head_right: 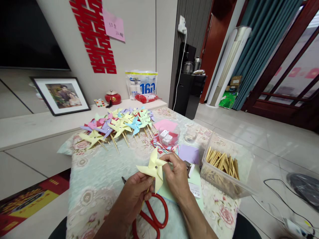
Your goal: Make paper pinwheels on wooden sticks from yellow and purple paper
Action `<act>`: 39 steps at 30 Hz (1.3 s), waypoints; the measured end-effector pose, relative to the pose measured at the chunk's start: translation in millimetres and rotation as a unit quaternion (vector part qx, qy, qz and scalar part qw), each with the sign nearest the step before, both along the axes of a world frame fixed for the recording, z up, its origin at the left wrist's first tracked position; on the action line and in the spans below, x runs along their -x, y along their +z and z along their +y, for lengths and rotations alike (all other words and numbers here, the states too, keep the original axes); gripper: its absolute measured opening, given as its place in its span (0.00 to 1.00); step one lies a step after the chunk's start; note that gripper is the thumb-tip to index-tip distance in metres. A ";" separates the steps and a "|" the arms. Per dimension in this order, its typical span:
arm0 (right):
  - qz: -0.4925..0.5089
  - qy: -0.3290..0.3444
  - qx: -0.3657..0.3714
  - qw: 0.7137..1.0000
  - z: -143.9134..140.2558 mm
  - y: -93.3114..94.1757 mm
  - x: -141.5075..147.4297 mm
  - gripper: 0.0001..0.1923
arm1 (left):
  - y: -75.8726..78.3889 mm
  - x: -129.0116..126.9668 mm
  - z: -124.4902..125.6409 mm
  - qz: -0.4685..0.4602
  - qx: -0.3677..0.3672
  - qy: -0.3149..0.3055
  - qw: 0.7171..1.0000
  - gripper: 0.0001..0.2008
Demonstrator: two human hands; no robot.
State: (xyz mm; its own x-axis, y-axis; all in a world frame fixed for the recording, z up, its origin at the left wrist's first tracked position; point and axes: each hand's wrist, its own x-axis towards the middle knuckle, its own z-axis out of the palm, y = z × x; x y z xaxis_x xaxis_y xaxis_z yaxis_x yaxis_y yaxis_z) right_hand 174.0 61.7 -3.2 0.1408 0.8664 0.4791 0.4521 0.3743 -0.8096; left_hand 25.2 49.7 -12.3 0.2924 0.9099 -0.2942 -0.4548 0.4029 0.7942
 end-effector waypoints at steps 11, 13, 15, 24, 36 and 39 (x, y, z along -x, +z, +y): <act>0.069 0.013 0.085 0.994 0.7 0.2 1.5 0.08 | 3.6 -2.6 2.0 0.002 -0.002 0.003 1.000 0.11; 0.096 0.022 0.092 0.991 1.3 0.2 1.4 0.06 | 3.3 -2.8 1.9 0.001 -0.005 0.004 1.000 0.10; 0.118 0.031 0.090 0.988 2.4 -1.0 0.8 0.05 | 2.9 -2.8 1.5 -0.001 -0.010 0.003 1.000 0.10; 0.135 0.030 0.101 0.985 5.1 -4.2 -0.3 0.06 | 1.9 -3.3 1.1 0.008 -0.006 -0.002 1.000 0.11; 0.065 0.026 -0.011 0.997 -2.0 1.6 -1.1 0.09 | -2.7 -2.5 2.3 0.204 -0.119 0.104 0.966 0.05; 0.041 0.025 0.000 0.999 -3.8 3.0 3.2 0.05 | -2.2 -2.6 -1.1 0.314 -0.221 0.142 0.913 0.05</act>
